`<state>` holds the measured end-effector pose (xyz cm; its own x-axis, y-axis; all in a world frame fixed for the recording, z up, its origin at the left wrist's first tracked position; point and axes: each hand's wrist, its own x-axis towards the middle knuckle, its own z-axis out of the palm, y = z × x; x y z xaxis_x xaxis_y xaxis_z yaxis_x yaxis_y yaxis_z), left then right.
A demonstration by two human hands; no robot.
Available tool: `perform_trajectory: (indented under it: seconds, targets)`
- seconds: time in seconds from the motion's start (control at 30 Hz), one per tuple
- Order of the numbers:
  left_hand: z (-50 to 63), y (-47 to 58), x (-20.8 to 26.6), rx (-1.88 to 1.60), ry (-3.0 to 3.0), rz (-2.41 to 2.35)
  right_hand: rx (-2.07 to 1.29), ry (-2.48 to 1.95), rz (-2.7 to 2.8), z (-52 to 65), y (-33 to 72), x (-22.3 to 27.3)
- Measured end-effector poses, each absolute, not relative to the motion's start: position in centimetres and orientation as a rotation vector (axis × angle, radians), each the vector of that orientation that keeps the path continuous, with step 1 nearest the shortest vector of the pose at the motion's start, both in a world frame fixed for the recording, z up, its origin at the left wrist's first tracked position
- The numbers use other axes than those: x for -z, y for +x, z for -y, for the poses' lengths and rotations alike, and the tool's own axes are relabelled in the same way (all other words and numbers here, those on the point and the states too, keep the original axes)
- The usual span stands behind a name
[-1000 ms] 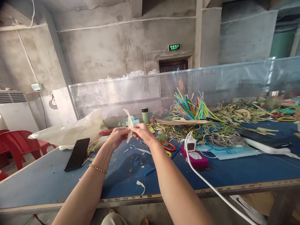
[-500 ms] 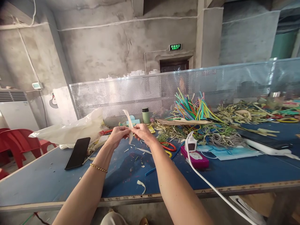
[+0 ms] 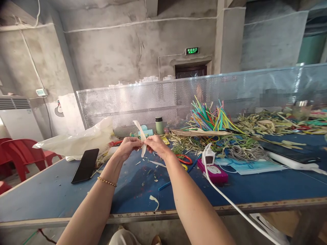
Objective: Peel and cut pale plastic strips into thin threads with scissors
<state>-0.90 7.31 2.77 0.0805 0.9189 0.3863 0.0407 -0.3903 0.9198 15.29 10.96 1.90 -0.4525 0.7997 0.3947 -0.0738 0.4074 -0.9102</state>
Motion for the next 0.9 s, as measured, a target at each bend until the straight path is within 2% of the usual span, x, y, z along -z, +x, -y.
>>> perform_trajectory:
  seconds: [0.13,0.37,0.53,0.77,0.9]
  targets:
    - [-6.9,-1.1,-3.0,-1.371,1.533,-0.877,-1.325,-0.497,1.707,-10.8,15.2,-1.9]
    - [-7.3,-0.4,-2.7,-1.529,1.384,-0.928,-1.359,-0.494,1.682,-10.2,14.8,-1.9]
    - [-7.5,-0.2,-2.5,-1.512,1.383,-0.898,-1.358,-0.474,1.630,-10.2,14.9,-2.1]
    - [-8.6,-0.5,-1.8,-1.623,1.500,-1.168,-1.504,-0.358,1.533,-9.5,15.1,-3.0]
    - [-9.2,-0.9,-1.3,-1.615,1.489,-1.263,-1.456,-0.226,1.586,-7.9,16.0,-4.3]
